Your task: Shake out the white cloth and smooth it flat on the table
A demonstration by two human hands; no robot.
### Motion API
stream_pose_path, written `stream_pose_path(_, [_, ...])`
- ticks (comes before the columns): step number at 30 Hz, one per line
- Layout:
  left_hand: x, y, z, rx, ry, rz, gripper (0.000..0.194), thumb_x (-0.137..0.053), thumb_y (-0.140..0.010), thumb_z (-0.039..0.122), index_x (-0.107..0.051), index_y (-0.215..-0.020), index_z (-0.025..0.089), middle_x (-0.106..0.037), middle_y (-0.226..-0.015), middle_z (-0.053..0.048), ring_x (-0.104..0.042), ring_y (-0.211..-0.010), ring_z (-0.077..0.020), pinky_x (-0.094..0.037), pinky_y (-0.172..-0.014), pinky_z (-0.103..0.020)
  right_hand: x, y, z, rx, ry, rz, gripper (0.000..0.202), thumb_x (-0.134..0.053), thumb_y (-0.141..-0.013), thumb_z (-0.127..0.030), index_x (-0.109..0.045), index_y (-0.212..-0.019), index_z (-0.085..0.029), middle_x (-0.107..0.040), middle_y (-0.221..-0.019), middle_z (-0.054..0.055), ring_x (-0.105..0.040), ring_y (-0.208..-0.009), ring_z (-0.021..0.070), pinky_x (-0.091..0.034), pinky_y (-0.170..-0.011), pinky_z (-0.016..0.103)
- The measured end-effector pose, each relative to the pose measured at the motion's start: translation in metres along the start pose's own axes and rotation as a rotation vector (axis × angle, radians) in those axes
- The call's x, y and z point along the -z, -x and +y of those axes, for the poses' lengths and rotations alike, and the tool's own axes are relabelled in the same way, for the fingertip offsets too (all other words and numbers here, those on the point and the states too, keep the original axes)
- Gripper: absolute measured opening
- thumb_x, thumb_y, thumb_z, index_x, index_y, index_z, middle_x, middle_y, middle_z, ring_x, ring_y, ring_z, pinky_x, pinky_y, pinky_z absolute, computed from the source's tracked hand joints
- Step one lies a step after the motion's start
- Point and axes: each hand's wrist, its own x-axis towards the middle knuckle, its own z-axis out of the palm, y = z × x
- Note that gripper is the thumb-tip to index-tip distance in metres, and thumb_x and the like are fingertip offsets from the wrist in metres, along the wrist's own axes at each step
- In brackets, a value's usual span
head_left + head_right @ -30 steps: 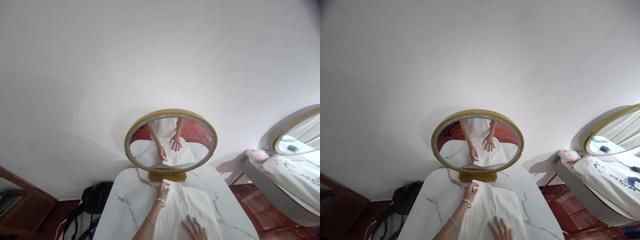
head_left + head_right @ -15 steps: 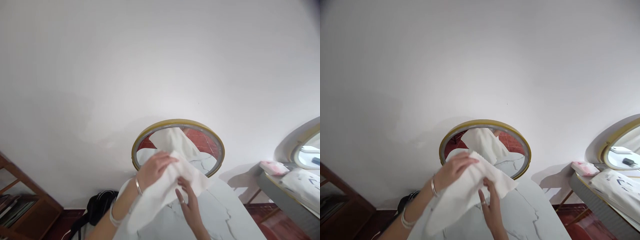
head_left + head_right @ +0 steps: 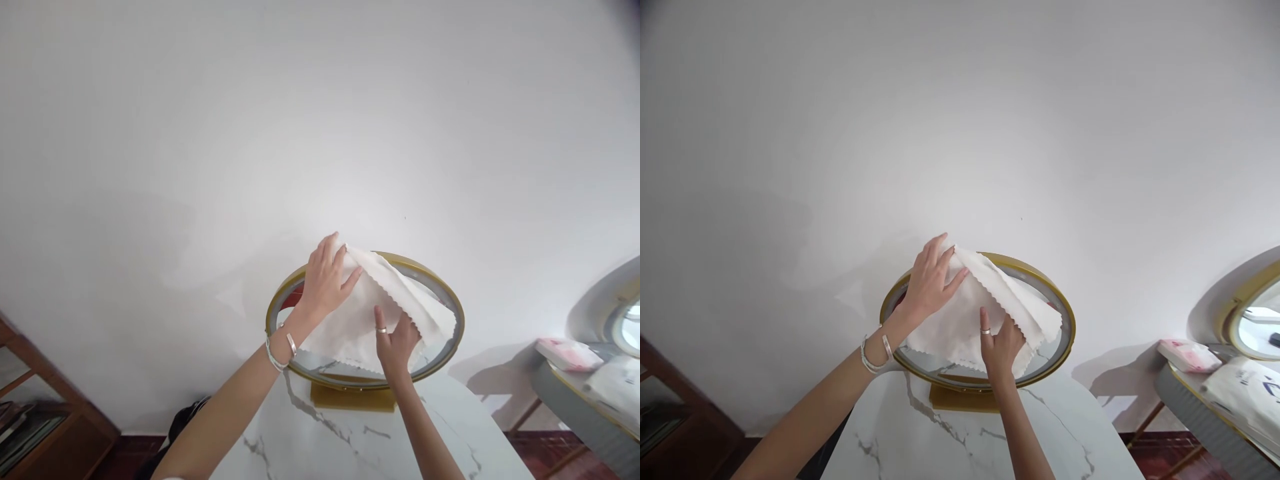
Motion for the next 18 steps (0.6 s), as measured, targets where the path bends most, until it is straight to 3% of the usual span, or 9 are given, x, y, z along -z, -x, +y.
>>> stream_pose_path(3, [-0.008,-0.001,0.004,0.05,0.015,-0.005,0.041,-0.041,-0.096,0.044,-0.053,-0.122,0.015,-0.058,-0.122,-0.014,-0.053,-0.116,-0.0254,-0.044,-0.096,-0.041,0.007,-0.021,-0.014,-0.007,-0.107,0.079,0.067,-0.04,-0.092,-0.061,-0.046,-0.138,-0.013,-0.065,-0.106,0.016,-0.06,-0.102,0.0287,-0.045,-0.092,0.049])
stream_pose_path(5, [-0.013,-0.004,0.004,0.078,0.007,0.044,0.04,-0.041,-0.096,0.044,-0.057,-0.117,0.014,-0.056,-0.124,-0.016,-0.054,-0.115,-0.0257,-0.044,-0.094,-0.04,0.01,-0.035,-0.026,0.0,-0.224,0.061,0.063,-0.041,-0.095,-0.053,-0.035,-0.145,-0.016,-0.065,-0.084,0.006,-0.062,-0.084,0.0213,-0.048,-0.086,0.043])
stream_pose_path(7, [-0.017,-0.007,0.005,0.086,0.007,0.118,0.039,-0.043,-0.095,0.045,-0.06,-0.109,0.013,-0.053,-0.128,-0.017,-0.052,-0.117,-0.0265,-0.045,-0.091,-0.038,0.011,-0.046,-0.034,0.012,-0.317,0.044,0.062,-0.043,-0.096,-0.046,-0.027,-0.149,-0.017,-0.062,-0.075,0.002,-0.06,-0.076,0.0181,-0.05,-0.082,0.04])
stream_pose_path(9, [-0.019,-0.009,0.008,0.075,0.024,0.155,0.036,-0.043,-0.096,0.043,-0.061,-0.106,0.014,-0.058,-0.121,-0.014,-0.056,-0.11,-0.0237,-0.046,-0.086,-0.035,0.009,-0.05,-0.036,0.053,-0.333,0.066,0.062,-0.046,-0.095,-0.043,-0.027,-0.148,-0.017,-0.064,-0.083,0.004,-0.06,-0.081,0.0185,-0.049,-0.082,0.039])
stream_pose_path(12, [-0.023,-0.01,0.011,0.018,0.023,0.129,0.035,-0.044,-0.096,0.043,-0.059,-0.113,0.016,-0.068,-0.104,-0.008,-0.061,-0.096,-0.0207,-0.044,-0.084,-0.036,0.006,-0.046,-0.025,0.159,-0.205,0.164,0.058,-0.049,-0.093,-0.043,-0.036,-0.143,-0.018,-0.06,-0.111,0.012,-0.056,-0.105,0.0242,-0.046,-0.091,0.046])
stream_pose_path(15, [-0.024,-0.009,0.01,-0.037,-0.02,0.118,0.04,-0.048,-0.094,0.047,-0.059,-0.118,0.017,-0.07,-0.104,-0.007,-0.062,-0.097,-0.0222,-0.043,-0.085,-0.037,0.003,-0.038,-0.004,0.247,-0.007,0.26,0.055,-0.053,-0.091,-0.043,-0.042,-0.139,-0.021,-0.045,-0.135,0.016,-0.041,-0.128,0.0323,-0.035,-0.102,0.058])
stream_pose_path(18, [-0.024,-0.005,0.001,-0.069,0.018,0.16,0.031,-0.046,-0.097,0.039,-0.063,-0.115,0.02,-0.072,-0.106,-0.005,-0.064,-0.097,-0.0185,-0.043,-0.084,-0.034,-0.001,-0.034,0.015,0.361,0.123,0.227,0.059,-0.053,-0.091,-0.042,-0.035,-0.145,-0.025,-0.022,-0.152,0.015,-0.021,-0.141,0.0372,-0.023,-0.107,0.065])
